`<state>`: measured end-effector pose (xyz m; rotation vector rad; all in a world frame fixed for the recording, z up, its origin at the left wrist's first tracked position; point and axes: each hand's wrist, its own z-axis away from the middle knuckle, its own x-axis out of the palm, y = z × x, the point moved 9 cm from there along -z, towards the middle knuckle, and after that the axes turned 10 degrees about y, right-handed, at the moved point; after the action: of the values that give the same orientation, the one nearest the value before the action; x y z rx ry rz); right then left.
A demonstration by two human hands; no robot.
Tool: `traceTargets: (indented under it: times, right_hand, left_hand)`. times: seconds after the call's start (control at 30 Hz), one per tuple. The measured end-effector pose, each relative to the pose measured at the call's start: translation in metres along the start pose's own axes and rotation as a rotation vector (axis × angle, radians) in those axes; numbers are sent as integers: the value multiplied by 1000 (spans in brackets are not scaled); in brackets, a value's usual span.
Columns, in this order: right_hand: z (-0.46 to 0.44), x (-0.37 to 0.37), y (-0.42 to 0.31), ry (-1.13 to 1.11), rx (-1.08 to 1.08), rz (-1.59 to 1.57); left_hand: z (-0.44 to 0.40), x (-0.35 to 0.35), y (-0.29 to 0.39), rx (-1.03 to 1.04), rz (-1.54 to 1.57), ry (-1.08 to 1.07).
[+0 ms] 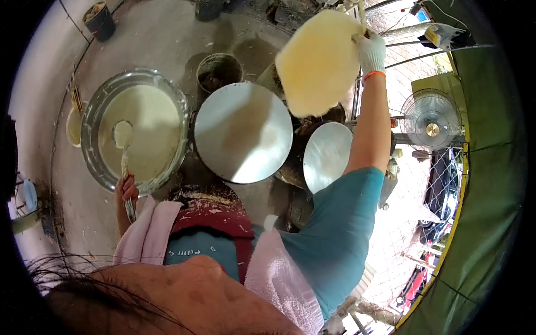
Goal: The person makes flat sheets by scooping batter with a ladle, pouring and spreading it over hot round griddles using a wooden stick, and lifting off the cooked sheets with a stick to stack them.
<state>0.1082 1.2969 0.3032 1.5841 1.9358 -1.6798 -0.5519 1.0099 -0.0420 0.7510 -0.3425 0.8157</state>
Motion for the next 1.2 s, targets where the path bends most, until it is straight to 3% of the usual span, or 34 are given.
traceTargets:
  times: [0.07, 0.1, 0.13, 0.2, 0.33, 0.37, 0.4, 0.47, 0.53, 0.6, 0.67, 0.8, 0.83, 0.9, 0.93, 0.97, 1.03, 1.07, 1.1, 1.17, 1.2]
  right_hand:
    - [-32, -11, 61, 146, 172, -283]
    - [-51, -15, 101, 233, 146, -278]
    - [-40, -14, 114, 321, 127, -564]
    - [-29, -3, 177, 322, 353, -519]
    - [7, 63, 345, 441, 579, -928]
    - [23, 73, 365, 476, 571, -829]
    - [47, 80, 379, 512, 564, -727]
    - [93, 105, 424, 473, 879, -548]
    - [116, 126, 478, 618, 808, -499]
    - [125, 130, 486, 580, 867, -474]
    - [115, 126, 488, 538, 767, -436]
    - [92, 113, 515, 312, 499, 277]
    - [84, 116, 563, 322, 399, 401]
    - [113, 103, 517, 305, 568, 314]
    - [128, 95, 486, 299, 652, 275]
    - [146, 74, 374, 287, 501, 132]
    - [193, 69, 362, 455, 429, -141]
    - [227, 70, 329, 336, 499, -268]
    - [263, 72, 295, 217, 578, -379]
    - [340, 62, 218, 149, 425, -307]
    - [386, 59, 177, 139, 388, -225]
  left_hand:
    - [5, 14, -9, 31, 54, -1]
    - [7, 23, -13, 49, 83, -3]
    - [10, 33, -18, 55, 66, 13]
    - [18, 54, -25, 67, 34, 52]
    - [26, 78, -39, 124, 91, 8]
    - [19, 75, -43, 70, 44, -141]
    - [21, 82, -46, 77, 63, -129]
    - [29, 96, -50, 87, 103, -103]
    - [24, 84, -55, 72, 137, -39]
    - [25, 81, -55, 49, 116, -13]
    - [28, 82, -53, 46, 77, -1]
    - [31, 78, -46, 101, -157, 126]
    - [25, 73, -42, 102, -198, 81]
    - [26, 78, -30, 132, -356, 189]
    - [18, 64, -28, 90, -399, 44]
    - [16, 59, -22, 59, -430, 162]
    - [-11, 11, -10, 2, -569, 151]
    - [-24, -3, -5, -16, -694, 153]
    - [-34, -11, 3, 48, -1039, 147]
    - [-57, -22, 16, 194, -1722, 90]
    - [-76, -26, 19, 432, -1898, -103]
